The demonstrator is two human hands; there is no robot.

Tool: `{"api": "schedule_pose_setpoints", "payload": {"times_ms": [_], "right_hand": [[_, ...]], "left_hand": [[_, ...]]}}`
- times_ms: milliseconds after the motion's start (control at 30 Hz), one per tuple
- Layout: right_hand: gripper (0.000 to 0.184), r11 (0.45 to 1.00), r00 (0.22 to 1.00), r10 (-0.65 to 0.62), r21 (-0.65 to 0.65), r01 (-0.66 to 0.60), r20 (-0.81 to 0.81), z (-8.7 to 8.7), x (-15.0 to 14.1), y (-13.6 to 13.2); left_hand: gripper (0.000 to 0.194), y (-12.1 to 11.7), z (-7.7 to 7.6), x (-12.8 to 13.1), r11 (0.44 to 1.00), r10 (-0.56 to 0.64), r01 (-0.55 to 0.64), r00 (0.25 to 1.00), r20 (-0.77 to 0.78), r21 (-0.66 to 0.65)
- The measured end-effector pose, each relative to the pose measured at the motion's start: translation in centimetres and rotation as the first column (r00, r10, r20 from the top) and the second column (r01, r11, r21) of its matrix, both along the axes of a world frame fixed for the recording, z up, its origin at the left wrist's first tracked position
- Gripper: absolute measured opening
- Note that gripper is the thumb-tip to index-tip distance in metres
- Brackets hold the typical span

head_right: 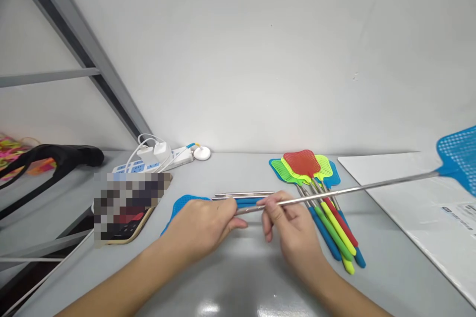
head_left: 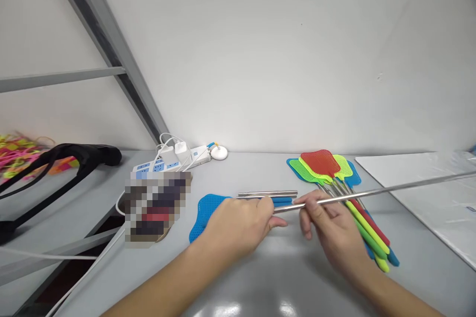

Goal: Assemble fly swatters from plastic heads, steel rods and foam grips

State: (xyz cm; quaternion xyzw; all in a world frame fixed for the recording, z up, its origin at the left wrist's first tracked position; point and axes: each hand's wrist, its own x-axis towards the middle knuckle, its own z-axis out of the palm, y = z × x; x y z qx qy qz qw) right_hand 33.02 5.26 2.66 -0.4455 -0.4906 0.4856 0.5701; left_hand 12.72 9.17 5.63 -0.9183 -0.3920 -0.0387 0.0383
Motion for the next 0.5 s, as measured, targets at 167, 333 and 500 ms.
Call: {"api": "schedule_pose_setpoints", "payload": {"times_ms": [167,333,500], "right_hand": [[0.027,0.933,0.906,-0.345,0.013,0.359,-0.244,2.0,4.4,1.8],[0.025,0.858,0.795,-0.457,0.036,0.512,-0.399,3.2,7.9,3.0],[0.025,0.833,0.77,-0.49,0.041,0.552,-0.409,2.9,9.2,3.5]], "left_hand": [[0.04,1.5,1.9,-2.1,0.989,0.142,-0.137,0.985,-0.093,0.058],[0.039,2.7,2.1,-3.3,0.985,0.142,-0.132,0.986,-0.09,0.108],[0.036,3.3,1.5,-3.7,0.988,0.101,-0.1,0.995,-0.007,0.115]]}}
